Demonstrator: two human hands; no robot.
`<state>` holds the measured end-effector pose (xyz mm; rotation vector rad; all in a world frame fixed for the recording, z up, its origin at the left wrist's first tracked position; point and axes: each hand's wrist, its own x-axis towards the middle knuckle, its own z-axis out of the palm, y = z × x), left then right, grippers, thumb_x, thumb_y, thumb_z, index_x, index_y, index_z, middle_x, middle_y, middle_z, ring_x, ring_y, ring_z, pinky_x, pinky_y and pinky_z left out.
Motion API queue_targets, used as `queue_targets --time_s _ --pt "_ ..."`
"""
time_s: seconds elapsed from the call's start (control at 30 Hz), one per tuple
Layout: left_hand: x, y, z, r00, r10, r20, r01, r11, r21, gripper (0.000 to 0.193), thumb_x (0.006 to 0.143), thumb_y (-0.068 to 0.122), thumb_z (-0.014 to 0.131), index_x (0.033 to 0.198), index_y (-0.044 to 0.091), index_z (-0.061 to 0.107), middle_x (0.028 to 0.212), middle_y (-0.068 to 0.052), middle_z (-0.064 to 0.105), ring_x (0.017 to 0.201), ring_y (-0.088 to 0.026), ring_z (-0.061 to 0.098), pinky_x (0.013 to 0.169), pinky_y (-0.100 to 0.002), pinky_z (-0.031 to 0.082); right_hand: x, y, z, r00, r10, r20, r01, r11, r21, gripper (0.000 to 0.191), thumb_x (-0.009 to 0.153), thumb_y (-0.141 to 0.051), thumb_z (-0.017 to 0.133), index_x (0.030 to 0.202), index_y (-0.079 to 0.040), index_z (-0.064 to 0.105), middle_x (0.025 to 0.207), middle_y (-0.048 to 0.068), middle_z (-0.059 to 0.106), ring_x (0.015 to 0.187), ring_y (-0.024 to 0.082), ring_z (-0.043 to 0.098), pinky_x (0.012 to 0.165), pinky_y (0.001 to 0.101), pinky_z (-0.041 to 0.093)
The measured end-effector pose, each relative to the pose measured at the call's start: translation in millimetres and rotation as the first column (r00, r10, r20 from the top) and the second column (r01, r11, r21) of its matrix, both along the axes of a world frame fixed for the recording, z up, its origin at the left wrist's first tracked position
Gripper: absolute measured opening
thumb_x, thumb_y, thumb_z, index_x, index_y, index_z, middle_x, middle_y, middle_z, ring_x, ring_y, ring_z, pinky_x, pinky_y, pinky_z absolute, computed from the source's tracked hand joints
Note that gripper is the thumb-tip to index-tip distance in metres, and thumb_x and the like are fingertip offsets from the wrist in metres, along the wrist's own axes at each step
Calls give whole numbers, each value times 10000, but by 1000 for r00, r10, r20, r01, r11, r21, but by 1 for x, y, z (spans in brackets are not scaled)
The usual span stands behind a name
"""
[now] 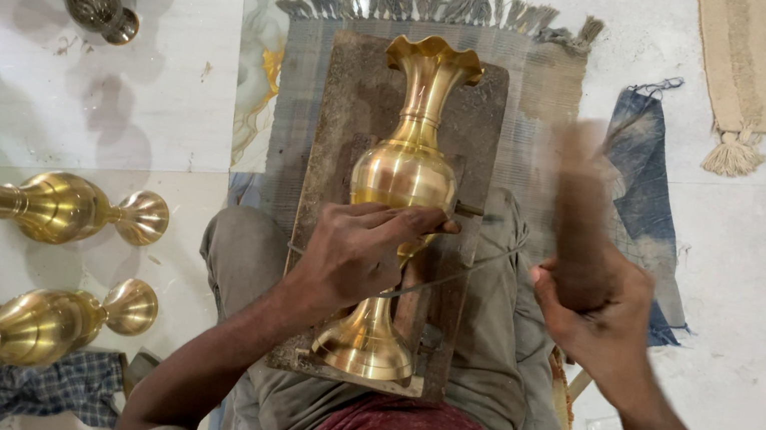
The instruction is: The person sits on the floor with a brass vase held on a metal forming stake and repeatedly strikes it with a wooden mallet to shape the metal body. They occasionally reposition the vase and use a small punch tool against the surface between hammering rounds.
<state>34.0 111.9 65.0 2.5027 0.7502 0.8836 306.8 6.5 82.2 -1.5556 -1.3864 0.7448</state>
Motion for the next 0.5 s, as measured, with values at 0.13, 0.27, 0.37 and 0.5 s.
queue_targets --time_s 0.13,0.27,0.37,0.5 --pt "3 -6 5 999 36 29 -38 998 55 354 855 30 784 1193 66 686 1051 -73 802 913 -215 796 748 -357 661 -4 2 22 937 36 347 -28 999 -27 259 687 -96 784 897 -24 651 650 106 652 544 210 637 511 380 470" --pt "3 -9 9 999 26 32 -26 1000 -6 441 782 223 897 1125 50 680 963 -81 779 871 -245 778 727 -386 638 -16 4 34 918 28 396 -33 999 7 304 681 -101 796 936 -10 658 698 115 672 579 228 639 525 378 474" --pt "2 -10 7 998 36 44 -41 991 125 420 785 79 792 1194 53 701 1076 -84 808 915 -223 791 738 -339 641 -25 7 33 975 -52 217 11 982 187 211 811 -102 787 971 -40 665 791 110 693 667 235 668 610 370 515" --pt "2 -10 1 999 37 13 -38 995 90 353 832 161 836 1138 70 686 983 -72 792 870 -220 779 726 -346 639 -25 5 31 839 77 539 -42 996 -77 333 610 -73 780 913 -26 650 718 121 685 595 244 670 557 386 489"
